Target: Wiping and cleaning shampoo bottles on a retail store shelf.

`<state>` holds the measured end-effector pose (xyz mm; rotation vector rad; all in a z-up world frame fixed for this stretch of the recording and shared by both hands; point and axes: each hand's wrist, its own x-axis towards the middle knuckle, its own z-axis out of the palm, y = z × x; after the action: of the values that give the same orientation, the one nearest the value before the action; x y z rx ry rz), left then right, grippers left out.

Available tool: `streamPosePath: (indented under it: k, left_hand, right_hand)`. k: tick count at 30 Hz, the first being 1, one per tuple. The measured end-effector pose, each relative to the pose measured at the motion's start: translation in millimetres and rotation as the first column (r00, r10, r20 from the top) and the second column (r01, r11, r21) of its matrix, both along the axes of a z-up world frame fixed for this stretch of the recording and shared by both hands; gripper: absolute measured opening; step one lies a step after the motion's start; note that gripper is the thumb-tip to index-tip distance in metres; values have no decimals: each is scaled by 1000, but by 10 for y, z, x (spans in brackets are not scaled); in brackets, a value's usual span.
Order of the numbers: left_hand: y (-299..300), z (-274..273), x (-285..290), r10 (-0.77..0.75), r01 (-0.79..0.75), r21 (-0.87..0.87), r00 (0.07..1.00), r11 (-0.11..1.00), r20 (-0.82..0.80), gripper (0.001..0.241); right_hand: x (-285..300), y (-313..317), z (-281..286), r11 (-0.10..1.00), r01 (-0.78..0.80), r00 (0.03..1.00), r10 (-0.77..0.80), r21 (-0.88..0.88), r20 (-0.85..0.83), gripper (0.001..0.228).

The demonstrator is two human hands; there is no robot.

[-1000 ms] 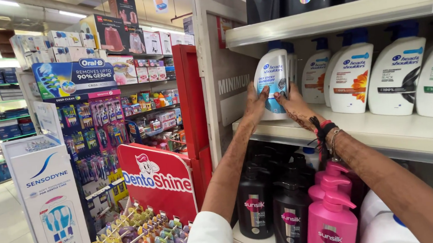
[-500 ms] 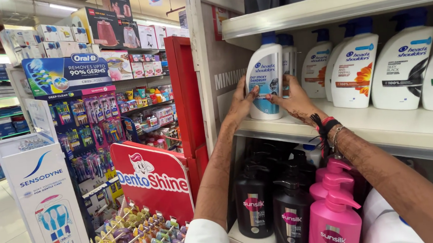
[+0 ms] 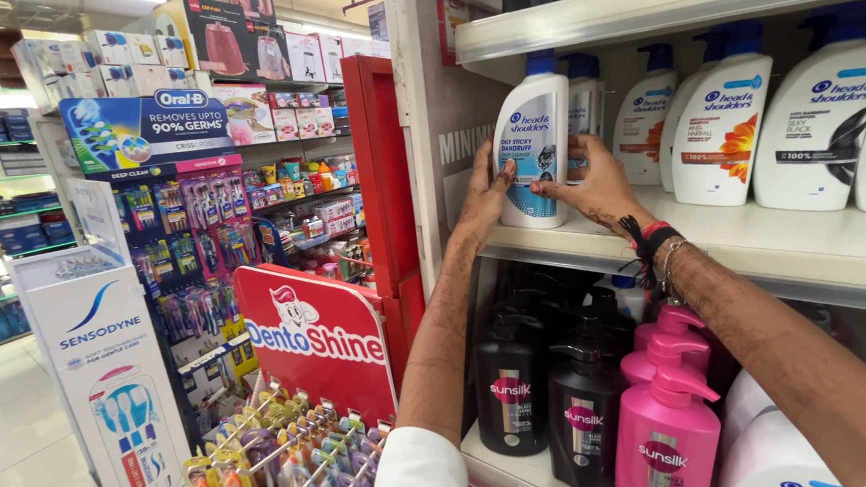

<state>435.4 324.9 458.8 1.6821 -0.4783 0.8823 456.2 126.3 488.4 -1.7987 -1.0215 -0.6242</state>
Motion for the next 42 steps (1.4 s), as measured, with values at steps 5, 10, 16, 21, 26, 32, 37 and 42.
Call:
streamPosePath:
  k: [5, 10, 16, 21, 26, 32, 37, 42]
  left_hand:
    - [39, -67, 119, -45, 47, -20, 996, 999, 74, 74]
    - [77, -142, 330, 6, -6, 0, 999, 1000, 46, 74]
    - [-27, -164, 78, 92, -91, 31, 995, 995, -45, 70]
    - [-220, -397, -321, 232, -241, -40, 959, 970, -159, 82]
    - [-527, -1199, -1414, 306, -311, -31, 906, 950, 291, 72]
    - [-634, -2319, -2153, 330, -337, 61, 939, 940, 103, 69]
    - [-831, -3021, -2345, 313, -310, 52, 946, 949, -79, 71]
    - [-1146, -3610, -2530, 287, -288, 35, 920, 957, -267, 69]
  right_hand:
    - [-20, 57, -44, 999, -39, 999, 39, 37, 11, 101]
    - [-82, 126, -61, 1000, 8, 1000, -8, -20, 18, 90]
    - [110, 194, -197, 979, 63, 997, -70, -193, -30, 70]
    - [-353, 83, -296, 929, 161, 981, -187, -333, -47, 71]
    - [-1340, -273, -923, 961, 274, 865, -228, -41, 448, 80]
    - [-2309, -903, -1840, 977, 213, 920, -191, -28, 343, 60]
    - [-2462, -1316, -2736, 972, 228, 959, -216, -52, 183, 46]
    - [-2566, -1618, -3703, 958, 257, 966, -254, -125, 40, 38]
